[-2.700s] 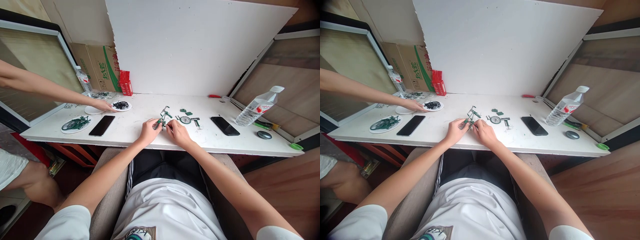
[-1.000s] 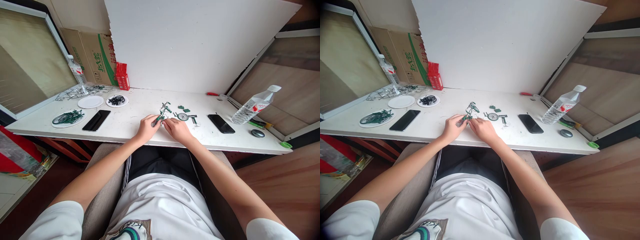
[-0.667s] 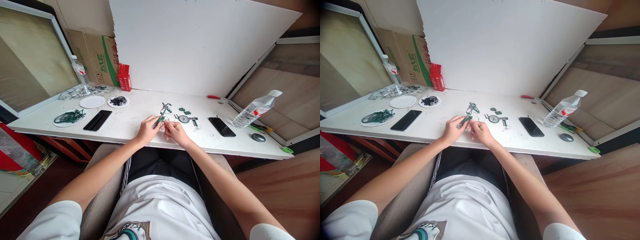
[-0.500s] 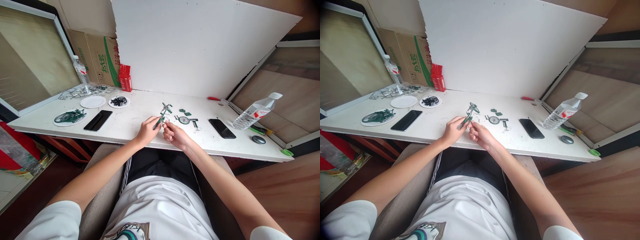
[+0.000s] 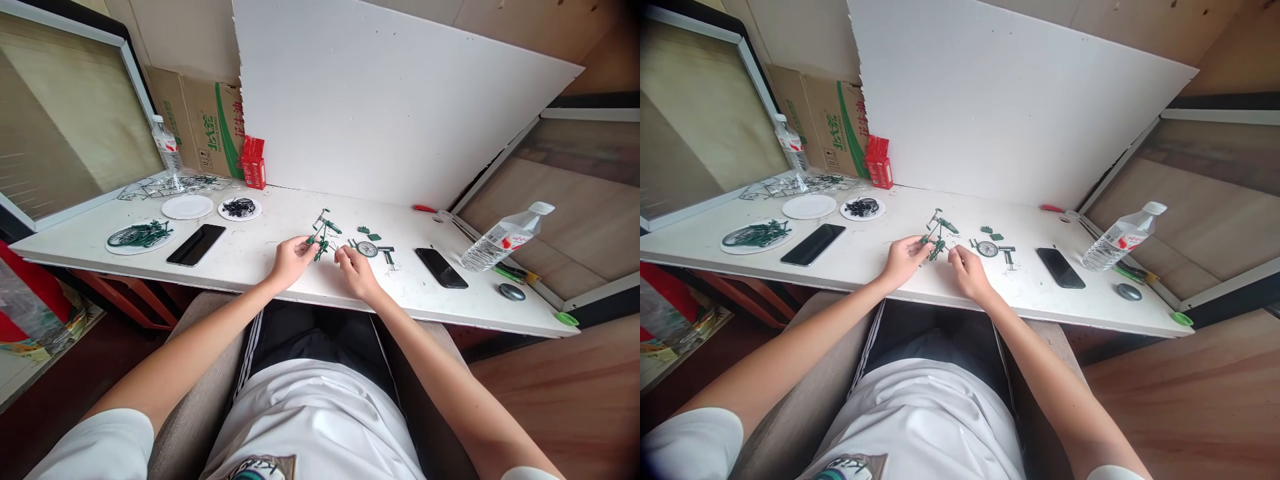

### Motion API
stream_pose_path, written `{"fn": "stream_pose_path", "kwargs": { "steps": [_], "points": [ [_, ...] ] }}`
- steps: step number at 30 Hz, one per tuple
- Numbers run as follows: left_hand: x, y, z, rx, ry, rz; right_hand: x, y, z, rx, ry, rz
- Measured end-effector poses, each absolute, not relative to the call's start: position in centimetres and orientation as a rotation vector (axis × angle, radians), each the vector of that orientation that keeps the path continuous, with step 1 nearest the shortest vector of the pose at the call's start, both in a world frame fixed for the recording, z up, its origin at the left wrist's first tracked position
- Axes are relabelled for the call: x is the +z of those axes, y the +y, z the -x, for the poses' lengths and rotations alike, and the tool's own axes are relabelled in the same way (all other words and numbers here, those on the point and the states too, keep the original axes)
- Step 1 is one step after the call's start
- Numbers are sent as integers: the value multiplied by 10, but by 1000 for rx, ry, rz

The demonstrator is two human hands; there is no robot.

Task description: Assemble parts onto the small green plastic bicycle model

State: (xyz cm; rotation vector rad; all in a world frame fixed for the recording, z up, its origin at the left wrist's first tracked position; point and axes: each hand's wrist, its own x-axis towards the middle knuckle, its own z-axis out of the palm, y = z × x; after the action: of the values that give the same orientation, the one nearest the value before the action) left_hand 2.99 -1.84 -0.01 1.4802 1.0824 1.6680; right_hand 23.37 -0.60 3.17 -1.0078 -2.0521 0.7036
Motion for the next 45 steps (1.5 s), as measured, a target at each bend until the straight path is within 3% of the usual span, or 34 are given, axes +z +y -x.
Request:
{"fn": "stream_pose_path", "kwargs": {
  "steps": [6,20,28,36,45],
  "points": [
    [-1,-7,-22,1692,1063,-1150,16,11,-248,176,-2181,1051],
    [5,-15,-33,1604,861,-879,12,4,-242,-17,-2232,861],
    [4,-16,-34,1572,837,-932,18,3,-243,207,-2158,781],
    [1,-15,-34,1512,791,-973,17,7,-246,595,-1718,909],
    [0,-14,-33,1462,764,-960,14,13,-245,661,-1705,954]
  ]
}}
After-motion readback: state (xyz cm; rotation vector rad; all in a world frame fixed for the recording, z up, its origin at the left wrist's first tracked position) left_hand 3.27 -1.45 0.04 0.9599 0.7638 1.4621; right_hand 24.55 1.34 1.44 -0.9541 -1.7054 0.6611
